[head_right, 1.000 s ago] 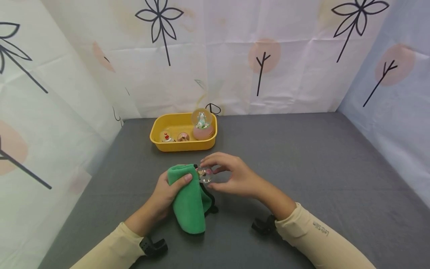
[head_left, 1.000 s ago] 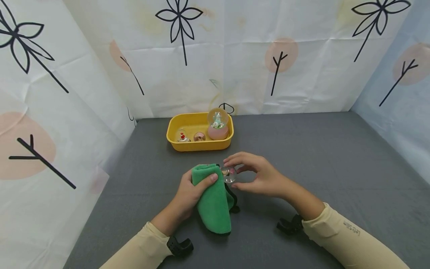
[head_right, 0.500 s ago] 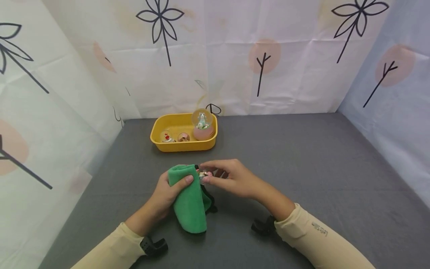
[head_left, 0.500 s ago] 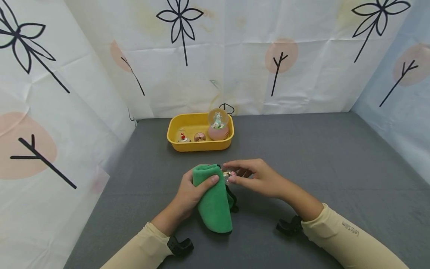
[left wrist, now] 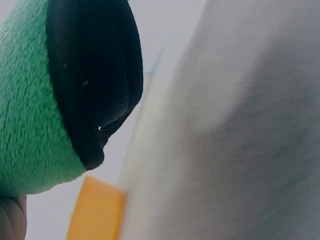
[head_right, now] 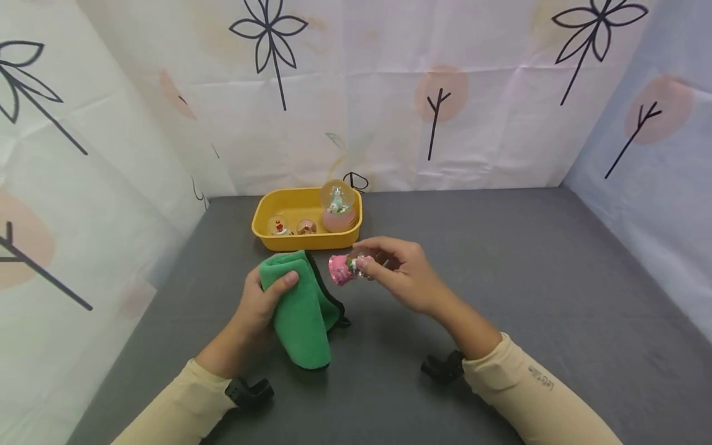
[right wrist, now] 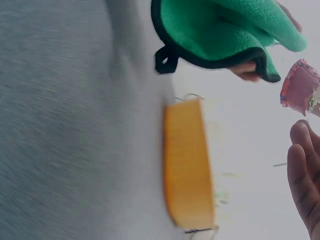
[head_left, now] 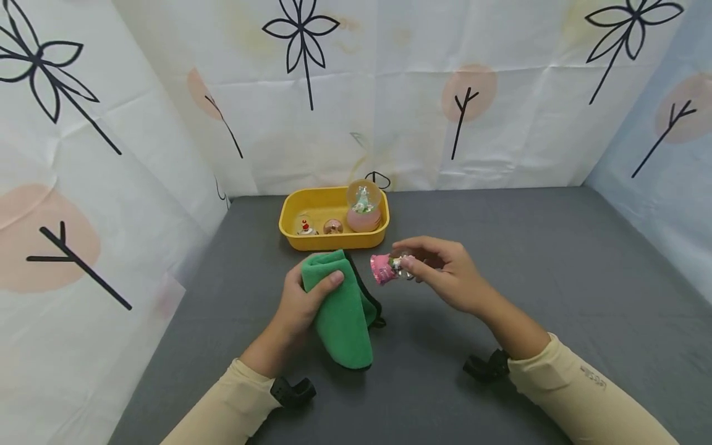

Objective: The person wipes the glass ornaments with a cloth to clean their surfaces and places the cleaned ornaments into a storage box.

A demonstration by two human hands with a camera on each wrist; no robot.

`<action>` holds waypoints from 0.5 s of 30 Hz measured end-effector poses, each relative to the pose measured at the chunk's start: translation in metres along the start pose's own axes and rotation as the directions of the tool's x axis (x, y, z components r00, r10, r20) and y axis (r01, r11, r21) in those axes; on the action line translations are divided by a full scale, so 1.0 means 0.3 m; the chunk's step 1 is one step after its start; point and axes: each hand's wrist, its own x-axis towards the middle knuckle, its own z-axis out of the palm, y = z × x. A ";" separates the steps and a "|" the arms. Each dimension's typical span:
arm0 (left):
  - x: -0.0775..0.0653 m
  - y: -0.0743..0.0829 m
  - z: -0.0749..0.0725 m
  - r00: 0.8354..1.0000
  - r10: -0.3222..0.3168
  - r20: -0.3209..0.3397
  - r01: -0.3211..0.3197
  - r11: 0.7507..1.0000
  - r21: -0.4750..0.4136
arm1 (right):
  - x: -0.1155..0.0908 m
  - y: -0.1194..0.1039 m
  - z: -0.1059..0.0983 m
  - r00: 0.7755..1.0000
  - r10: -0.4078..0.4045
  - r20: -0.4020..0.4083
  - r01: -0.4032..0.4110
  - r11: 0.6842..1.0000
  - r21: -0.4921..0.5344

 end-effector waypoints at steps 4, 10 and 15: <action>0.026 0.057 -0.044 0.997 0.068 -0.033 -0.066 0.996 0.066 | 0.003 -0.013 -0.030 0.998 -0.020 -0.060 0.019 1.000 -0.014; 0.049 0.162 -0.115 0.998 -0.044 -0.048 0.058 0.946 0.319 | 0.000 -0.026 -0.047 0.999 -0.009 -0.043 0.009 1.000 -0.009; 0.053 0.232 -0.155 0.984 -0.154 -0.093 0.180 0.835 0.521 | 0.001 -0.041 -0.059 0.999 -0.007 -0.031 0.006 1.000 -0.010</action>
